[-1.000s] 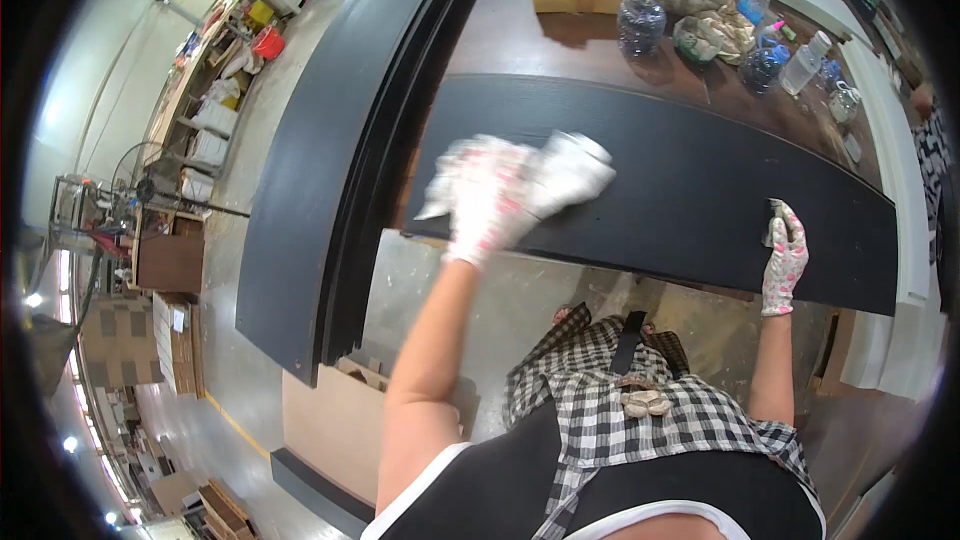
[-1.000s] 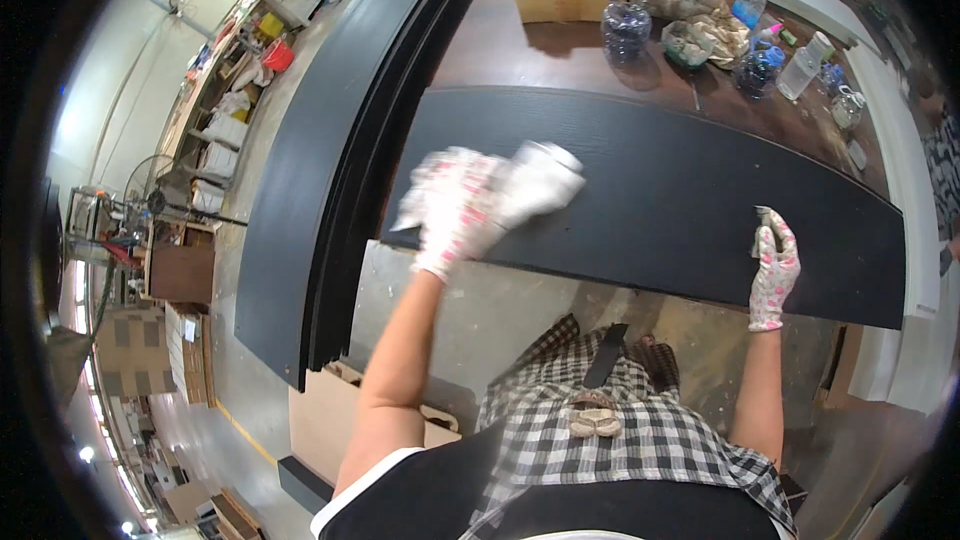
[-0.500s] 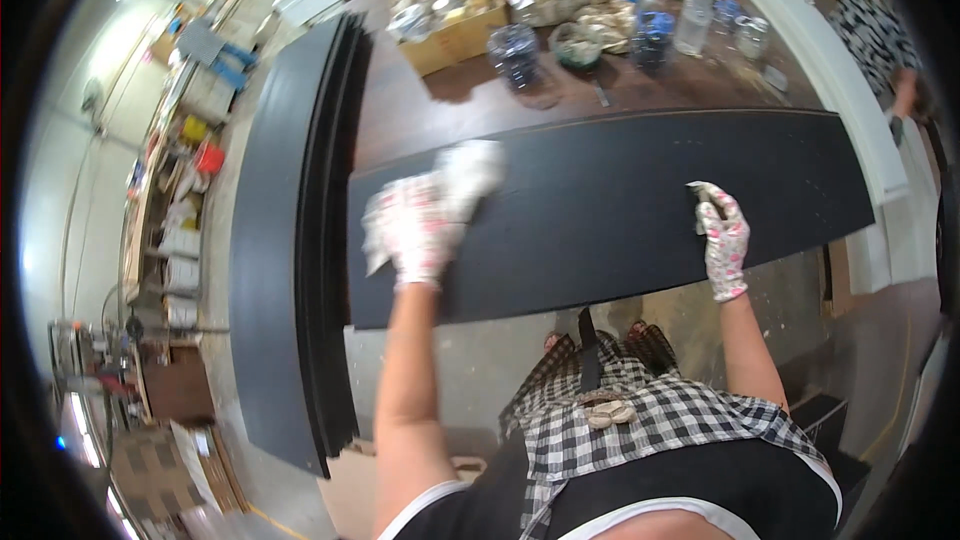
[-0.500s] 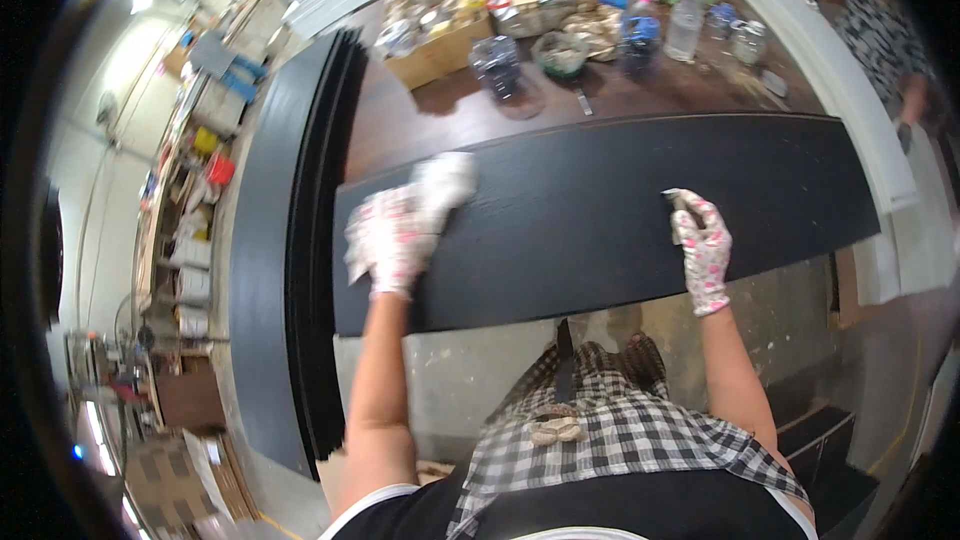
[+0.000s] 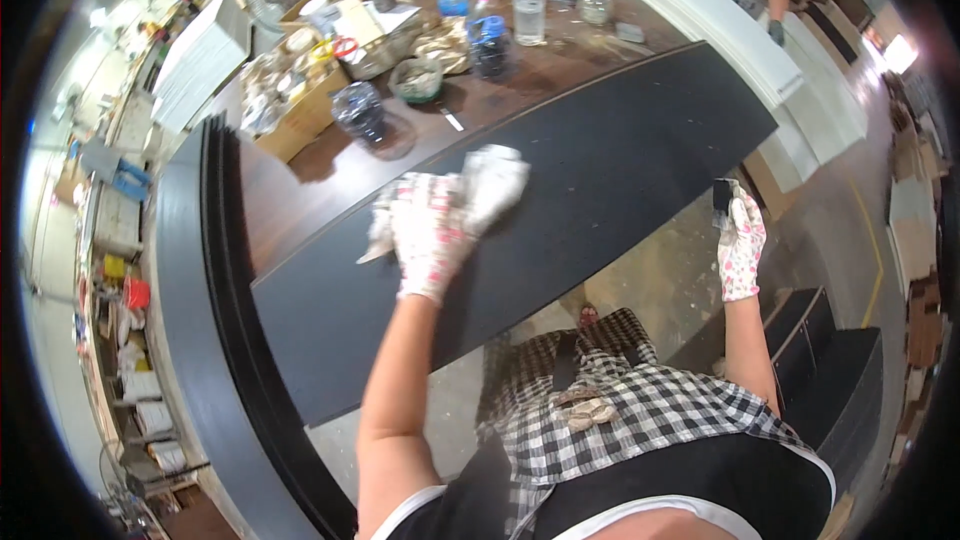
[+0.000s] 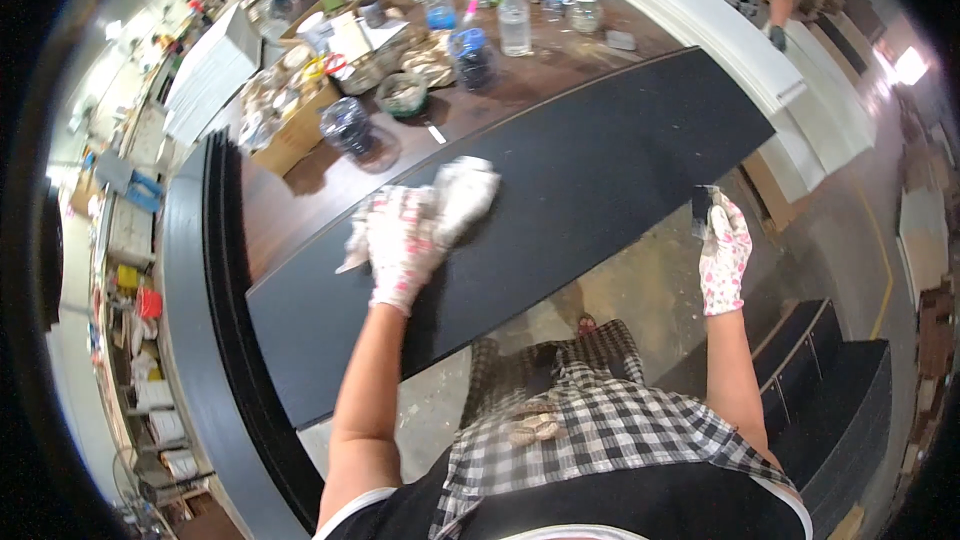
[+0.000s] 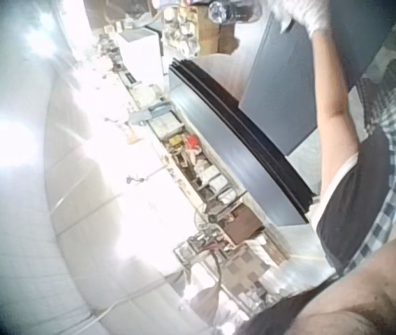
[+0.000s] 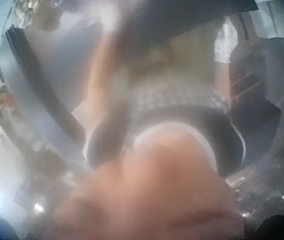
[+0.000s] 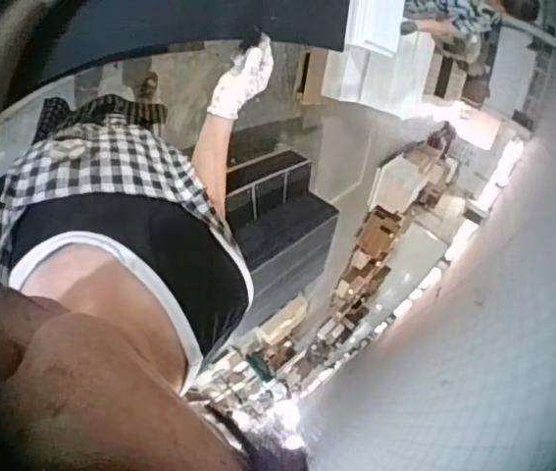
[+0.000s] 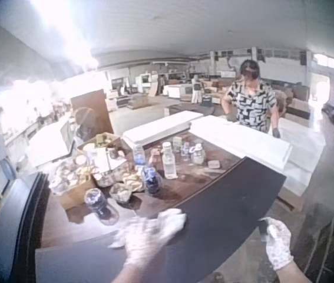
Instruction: The person applies a black substance to the edges and holes of a dark board using a small applicator and then wipes the surface with a cloth.
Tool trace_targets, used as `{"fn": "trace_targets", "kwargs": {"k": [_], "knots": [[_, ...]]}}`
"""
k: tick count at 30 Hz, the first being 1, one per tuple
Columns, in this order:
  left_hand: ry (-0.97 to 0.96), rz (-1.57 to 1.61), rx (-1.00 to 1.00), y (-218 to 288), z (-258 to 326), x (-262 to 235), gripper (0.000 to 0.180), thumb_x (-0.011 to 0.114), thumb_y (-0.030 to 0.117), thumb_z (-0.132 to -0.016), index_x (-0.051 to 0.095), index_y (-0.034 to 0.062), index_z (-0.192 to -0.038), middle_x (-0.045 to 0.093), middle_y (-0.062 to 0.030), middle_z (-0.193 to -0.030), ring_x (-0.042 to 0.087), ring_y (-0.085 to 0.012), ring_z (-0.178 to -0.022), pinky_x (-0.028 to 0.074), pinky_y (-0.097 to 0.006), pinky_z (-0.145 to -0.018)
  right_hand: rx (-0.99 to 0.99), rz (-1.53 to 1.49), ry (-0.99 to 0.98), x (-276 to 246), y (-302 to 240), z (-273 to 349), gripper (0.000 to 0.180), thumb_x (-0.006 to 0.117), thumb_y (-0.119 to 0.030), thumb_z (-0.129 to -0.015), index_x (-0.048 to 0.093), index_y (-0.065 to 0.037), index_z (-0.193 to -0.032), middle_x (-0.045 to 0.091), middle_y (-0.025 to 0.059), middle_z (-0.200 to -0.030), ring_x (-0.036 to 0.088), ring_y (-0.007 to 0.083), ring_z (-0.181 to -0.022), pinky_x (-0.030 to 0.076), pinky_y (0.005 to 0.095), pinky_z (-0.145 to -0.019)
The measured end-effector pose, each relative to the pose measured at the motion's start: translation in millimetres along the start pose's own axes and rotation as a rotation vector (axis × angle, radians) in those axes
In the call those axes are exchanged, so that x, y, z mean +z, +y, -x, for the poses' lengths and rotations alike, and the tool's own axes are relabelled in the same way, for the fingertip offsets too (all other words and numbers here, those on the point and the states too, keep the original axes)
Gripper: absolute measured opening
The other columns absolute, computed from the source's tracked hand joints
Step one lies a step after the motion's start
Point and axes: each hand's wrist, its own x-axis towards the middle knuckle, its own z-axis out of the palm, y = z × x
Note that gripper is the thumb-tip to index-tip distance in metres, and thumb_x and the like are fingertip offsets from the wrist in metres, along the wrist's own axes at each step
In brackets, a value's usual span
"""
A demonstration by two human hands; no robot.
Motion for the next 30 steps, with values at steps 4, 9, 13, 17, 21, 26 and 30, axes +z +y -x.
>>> {"fn": "trace_targets", "kwargs": {"k": [4, 9, 13, 17, 21, 26, 30], "knots": [[0.495, -0.078, 0.164, 6, -53, 49, 0.03, 0.066, 0.032, -0.083, 0.069, 0.0086, -0.102, 0.066, -0.018, -0.105, 0.059, -0.0415, -0.106, 0.044, -0.054, -0.097, 0.054, -0.078, 0.015, -4, 5, -12, 0.025, 0.062, 0.001, -0.095, 0.064, 0.002, -0.12, 0.068, 0.0085, -0.118, 0.064, 0.0133, -0.104, 0.051, 0.0254, -0.093], [0.008, 0.032, 0.456, 200, -62, 71, 0.039, 0.069, 0.026, -0.079, 0.068, 0.0093, -0.114, 0.065, -0.0181, -0.12, 0.056, -0.0406, -0.121, 0.043, -0.053, -0.103, 0.094, -0.085, -0.215, 23, -4, -57, 0.026, 0.057, 0.003, -0.097, 0.063, 0.001, -0.122, 0.066, 0.0092, -0.124, 0.064, 0.0131, -0.109, 0.049, 0.0256, -0.097], [0.161, 0.141, 0.312, 200, -61, 67, 0.042, 0.066, 0.021, -0.083, 0.065, 0.0073, -0.122, 0.062, -0.0192, -0.127, 0.052, -0.0439, -0.127, 0.039, -0.053, -0.11, 0.122, 0.014, -0.074, -20, -18, -109, 0.027, 0.056, 0.003, -0.097, 0.064, 0.0, -0.123, 0.068, 0.0081, -0.12, 0.064, 0.0126, -0.109, 0.05, 0.0243, -0.095], [0.35, -0.18, 0.259, 170, -136, 87, 0.039, 0.065, 0.022, -0.086, 0.065, 0.0066, -0.122, 0.062, -0.0195, -0.126, 0.053, -0.0452, -0.124, 0.04, -0.055, -0.106, 0.139, 0.029, -0.008, -50, -15, -141, 0.027, 0.057, 0.002, -0.097, 0.065, -0.001, -0.123, 0.068, 0.0063, -0.118, 0.064, 0.0094, -0.101, 0.051, 0.0224, -0.088], [0.189, 0.066, 0.356, 259, -217, 123, 0.039, 0.064, 0.022, -0.086, 0.065, 0.0087, -0.122, 0.062, -0.0198, -0.126, 0.052, -0.0442, -0.125, 0.038, -0.055, -0.108, 0.152, -0.041, 0.07, -82, 4, -153, 0.027, 0.058, 0.003, -0.096, 0.065, -0.001, -0.121, 0.068, 0.0067, -0.119, 0.065, 0.0107, -0.104, 0.051, 0.0238, -0.091], [0.099, 0.3, 0.776, 364, -150, 141, 0.035, 0.069, 0.019, -0.079, 0.069, 0.0107, -0.113, 0.065, -0.0168, -0.113, 0.057, -0.0377, -0.12, 0.041, -0.052, -0.108, 0.099, 0.107, 0.269, -107, -23, -158, 0.025, 0.056, 0.001, -0.097, 0.064, 0.002, -0.121, 0.068, 0.0098, -0.121, 0.064, 0.0162, -0.109, 0.05, 0.0288, -0.098], [0.147, 0.14, 0.63, 307, -203, 120, 0.042, 0.07, 0.023, -0.08, 0.066, 0.0085, -0.12, 0.063, -0.0172, -0.12, 0.055, -0.0397, -0.122, 0.037, -0.053, -0.111, 0.001, 0.011, 0.319, -140, -20, -149, 0.025, 0.06, -0.001, -0.096, 0.065, 0.0, -0.12, 0.068, 0.0094, -0.12, 0.065, 0.0151, -0.103, 0.051, 0.0267, -0.089]]}}
